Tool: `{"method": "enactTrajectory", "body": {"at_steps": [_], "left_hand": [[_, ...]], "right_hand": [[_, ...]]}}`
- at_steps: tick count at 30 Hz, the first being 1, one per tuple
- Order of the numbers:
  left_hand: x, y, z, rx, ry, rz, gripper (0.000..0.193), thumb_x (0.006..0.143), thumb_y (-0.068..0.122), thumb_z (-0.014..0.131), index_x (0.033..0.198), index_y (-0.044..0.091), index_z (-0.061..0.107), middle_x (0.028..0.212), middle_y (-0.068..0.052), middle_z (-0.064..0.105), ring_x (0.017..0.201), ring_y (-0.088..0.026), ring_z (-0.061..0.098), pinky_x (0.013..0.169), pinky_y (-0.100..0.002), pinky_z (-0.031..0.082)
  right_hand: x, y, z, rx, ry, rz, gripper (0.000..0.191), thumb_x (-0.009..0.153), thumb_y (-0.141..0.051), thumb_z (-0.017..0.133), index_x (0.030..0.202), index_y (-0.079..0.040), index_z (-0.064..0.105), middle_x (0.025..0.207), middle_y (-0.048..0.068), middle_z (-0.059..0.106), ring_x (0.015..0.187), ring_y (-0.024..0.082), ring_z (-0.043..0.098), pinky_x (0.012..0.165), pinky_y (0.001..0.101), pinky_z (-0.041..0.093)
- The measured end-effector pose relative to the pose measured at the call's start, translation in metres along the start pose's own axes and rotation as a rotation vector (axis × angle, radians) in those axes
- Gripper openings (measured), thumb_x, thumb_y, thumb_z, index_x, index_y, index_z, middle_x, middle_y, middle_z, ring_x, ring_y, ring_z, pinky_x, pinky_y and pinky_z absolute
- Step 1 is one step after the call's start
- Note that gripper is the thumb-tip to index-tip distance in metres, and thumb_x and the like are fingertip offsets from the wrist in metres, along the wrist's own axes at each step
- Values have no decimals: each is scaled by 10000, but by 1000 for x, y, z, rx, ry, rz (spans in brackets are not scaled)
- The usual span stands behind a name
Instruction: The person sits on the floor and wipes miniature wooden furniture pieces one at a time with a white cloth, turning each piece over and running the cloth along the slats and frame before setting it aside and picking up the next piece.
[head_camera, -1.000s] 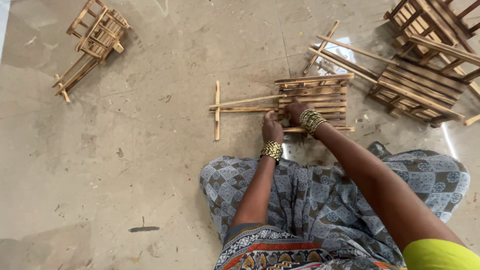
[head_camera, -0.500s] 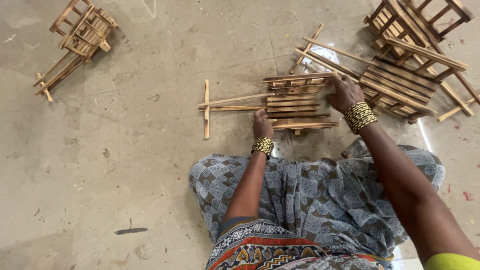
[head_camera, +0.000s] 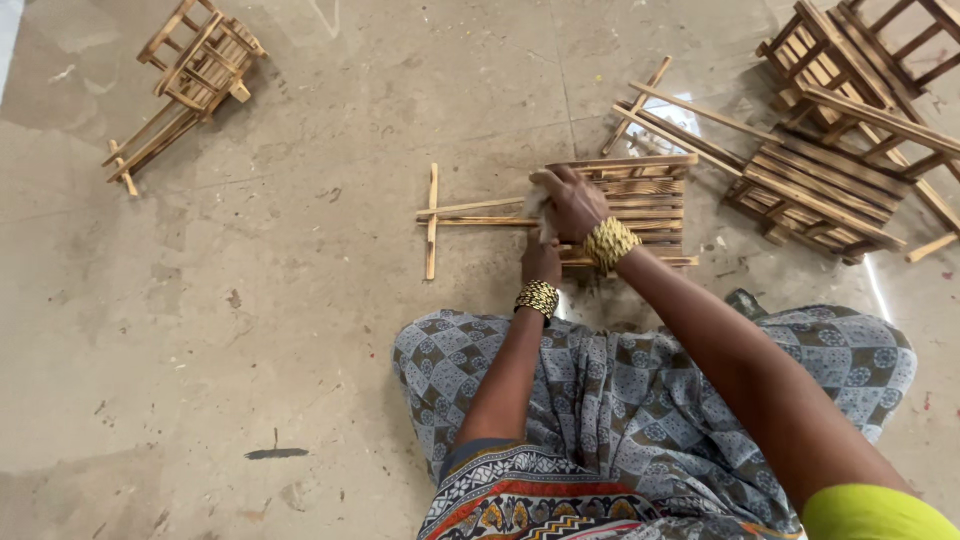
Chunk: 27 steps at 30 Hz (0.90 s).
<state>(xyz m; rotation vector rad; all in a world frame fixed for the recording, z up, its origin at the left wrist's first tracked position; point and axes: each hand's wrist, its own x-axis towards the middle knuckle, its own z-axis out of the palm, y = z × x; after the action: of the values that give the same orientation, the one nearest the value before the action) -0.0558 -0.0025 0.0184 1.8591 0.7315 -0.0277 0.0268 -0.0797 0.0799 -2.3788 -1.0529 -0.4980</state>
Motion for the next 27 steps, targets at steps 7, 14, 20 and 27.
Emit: {"method": "enactTrajectory", "body": {"at_steps": [7,14,20,27], "left_hand": [[17,-12,17,-766,-126,282,306,1079,133,366,1293,70,577,1222,-133,671,1039,-213,676,851,-383,588],[12,-5,7,-283,130,344,289,1058,101,379,1230,49,606,1176,-120,725,1043,-211,727,912,-349,561],[12,-3,11,-298,153,286,297,1062,149,414,1257,58,618,1158,-128,736,1032,-219,726,892,-352,571],[26,-1,-13,-889,436,-391,706,844,407,876,1308,-15,551,1179,-152,658,937,-259,700,768,-433,604]], "right_hand": [[-94,-25,-21,-171,-512,162,380,863,-77,685,1225,-66,571,1159,147,622,1032,253,632,761,359,609],[-148,40,-54,-317,-581,235,412,935,-69,636,1338,-76,550,1221,179,542,1070,281,592,742,409,631],[-178,90,-78,-144,-353,339,390,836,-177,744,1195,-59,650,1200,186,544,1066,338,586,865,441,607],[-183,95,-74,-356,-508,312,491,740,-99,799,1202,-91,632,1240,153,570,1174,341,563,945,473,547]]}}
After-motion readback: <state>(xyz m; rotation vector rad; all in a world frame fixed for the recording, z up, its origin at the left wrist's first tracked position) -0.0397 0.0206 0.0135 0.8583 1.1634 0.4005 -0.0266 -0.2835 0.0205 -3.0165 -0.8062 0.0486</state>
